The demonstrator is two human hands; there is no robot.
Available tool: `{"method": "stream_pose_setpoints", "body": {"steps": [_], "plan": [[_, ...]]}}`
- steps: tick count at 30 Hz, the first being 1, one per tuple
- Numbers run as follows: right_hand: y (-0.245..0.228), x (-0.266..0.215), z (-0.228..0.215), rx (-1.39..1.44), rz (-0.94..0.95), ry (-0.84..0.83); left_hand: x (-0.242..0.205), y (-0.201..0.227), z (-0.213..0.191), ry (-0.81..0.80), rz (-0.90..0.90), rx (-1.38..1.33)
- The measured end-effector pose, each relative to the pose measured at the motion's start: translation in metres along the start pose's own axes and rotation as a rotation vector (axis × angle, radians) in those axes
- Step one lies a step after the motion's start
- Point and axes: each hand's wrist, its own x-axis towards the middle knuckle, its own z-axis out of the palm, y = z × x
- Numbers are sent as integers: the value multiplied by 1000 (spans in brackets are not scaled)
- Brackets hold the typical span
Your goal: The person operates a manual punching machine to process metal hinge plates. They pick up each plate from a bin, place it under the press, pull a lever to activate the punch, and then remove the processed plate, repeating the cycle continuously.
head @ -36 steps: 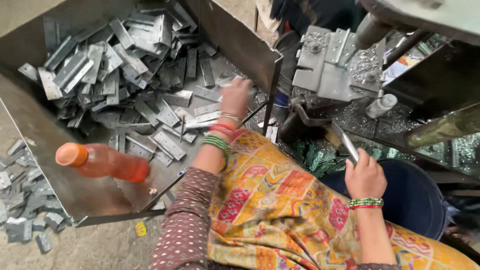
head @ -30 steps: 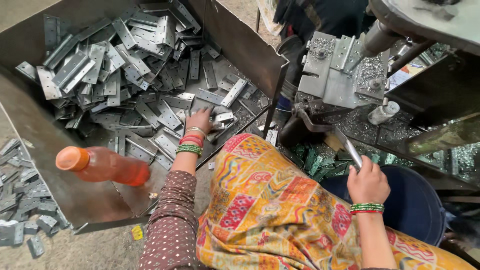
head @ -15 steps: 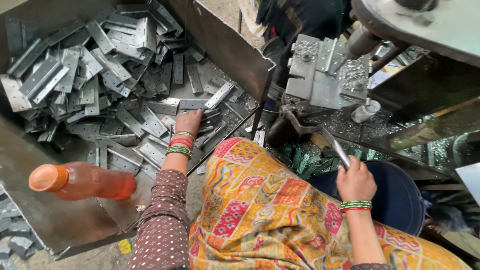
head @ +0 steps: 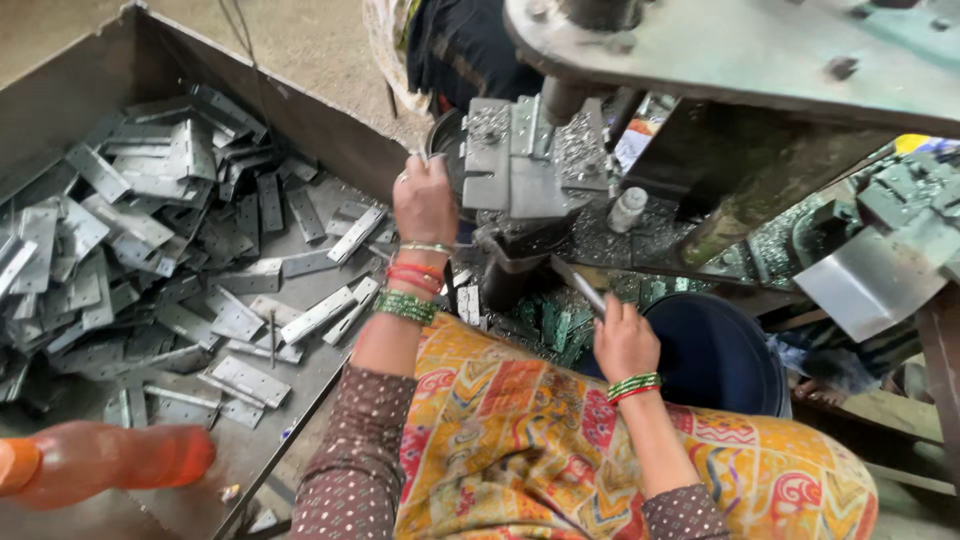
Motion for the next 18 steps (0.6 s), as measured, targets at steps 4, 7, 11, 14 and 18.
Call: {"method": "stream_pose_setpoints", "body": {"steps": [4,7,11,14,18], "plan": [[1,1,4,-4,5,33,2,0,-21,45,-18,-125],[0,3,9,-9,8,58,6,5,-22,-28,-182,-426],[-1,1,6,3,-7,65,4,47,-4,-95,-37,-256],[-1,1,-1,6,-7,21,-28,83,0,-380,183,44],[-1,7,-7,26,18,-122,-62,116,2,-227,236,-18]]}}
